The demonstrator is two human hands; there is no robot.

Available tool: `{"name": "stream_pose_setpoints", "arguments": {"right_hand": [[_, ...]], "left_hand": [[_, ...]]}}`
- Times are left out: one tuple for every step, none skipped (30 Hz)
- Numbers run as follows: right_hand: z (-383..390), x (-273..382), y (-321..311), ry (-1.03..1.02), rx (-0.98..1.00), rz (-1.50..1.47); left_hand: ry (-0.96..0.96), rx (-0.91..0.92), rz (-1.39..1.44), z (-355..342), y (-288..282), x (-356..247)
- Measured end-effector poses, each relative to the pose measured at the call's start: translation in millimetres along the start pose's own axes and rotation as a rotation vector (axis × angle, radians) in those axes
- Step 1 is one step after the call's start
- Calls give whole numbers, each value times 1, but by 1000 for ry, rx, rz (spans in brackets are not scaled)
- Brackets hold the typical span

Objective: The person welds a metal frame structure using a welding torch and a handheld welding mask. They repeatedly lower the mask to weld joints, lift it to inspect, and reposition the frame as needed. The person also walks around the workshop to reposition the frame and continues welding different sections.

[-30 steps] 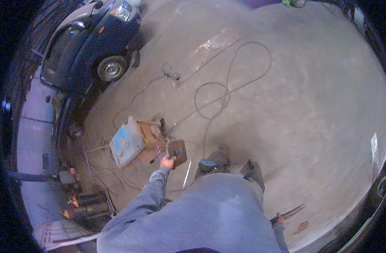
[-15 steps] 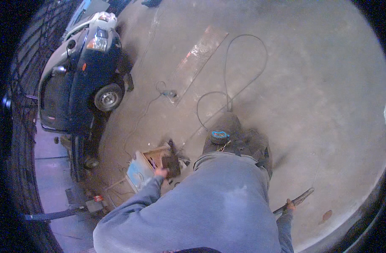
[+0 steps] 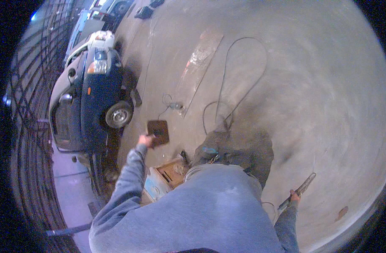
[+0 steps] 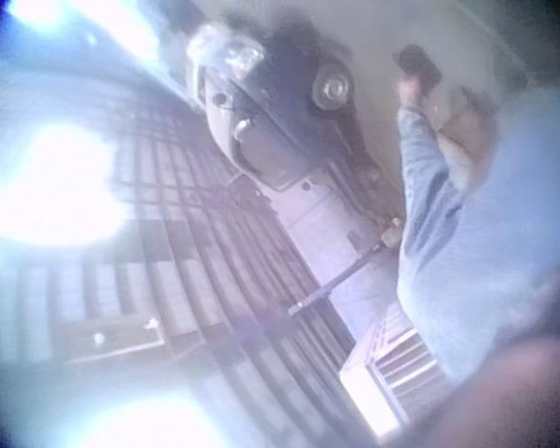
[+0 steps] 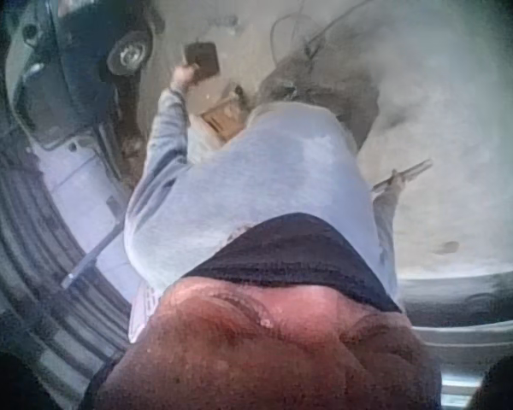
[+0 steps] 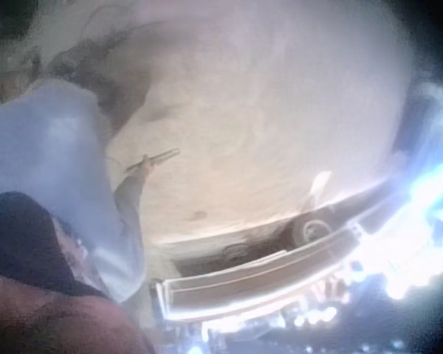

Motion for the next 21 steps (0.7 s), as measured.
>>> {"name": "stream_pose_setpoints", "arguments": {"right_hand": [[-12, -3, -15, -39, -89, 6], [-35, -9, -25, -81, -152, 24], [-41, -17, -27, -109, -185, 59], [-30, -21, -22, -51, -148, 39], [-19, -23, -19, 5, -109, 21], [-9, -18, -13, 48, -66, 11], [-6, -18, -15, 47, -115, -38], [-2, -18, -17, 44, -163, -81], [2, -23, -23, 45, -222, -132], [5, -25, -29, 31, -226, -131], [-1, -25, -25, 15, -209, -112], [-2, -26, 1, 16, -119, -78], [-3, -26, -31, -5, -237, -21], [2, -32, 2, 17, -173, 61], [3, -31, 7, 17, -205, 114], [-5, -14, -26, -18, -282, 66], [0, -3, -43, -23, -294, 20], [9, -3, -19, 5, -198, 8], [13, 5, -31, -9, -221, 2], [20, 5, -20, -2, -188, 3], [31, 14, -18, -9, -176, 5]], "left_hand": [[157, -67, -171, -32, -22, -92], [201, -120, -163, -18, -52, -188], [275, -158, 14, -21, -82, -219], [233, -200, 216, -36, -93, -229], [252, -204, 143, -44, -104, -236], [335, -208, 98, -53, -110, -234], [436, -201, 65, -58, -107, -253], [402, -150, -6, -64, -91, -255], [379, -92, -77, -58, -73, -268], [308, -39, -106, -59, -62, -242], [213, 1, -140, -66, -49, -178], [135, 25, 70, -73, -74, -38], [186, 57, -487, -61, -11, -56], [409, 240, -896, -30, -38, 36], [348, 305, -918, -8, -28, 73], [399, 468, -1093, 28, 62, 50], [138, 454, -791, 74, 71, 37], [241, 637, -1062, 115, 67, 129], [274, 682, -940, 145, 92, 106], [170, 618, -896, 154, 80, 143], [86, 562, -826, 165, 84, 155]]}}
Point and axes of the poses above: each hand's wrist, its own z-axis away from the middle knuckle, its own y-axis out of the palm, x = y × z, the point moved 9 cm from there along -z, towards the middle knuckle, and after that the axes turned 10 degrees about y, right-handed, at the moved point
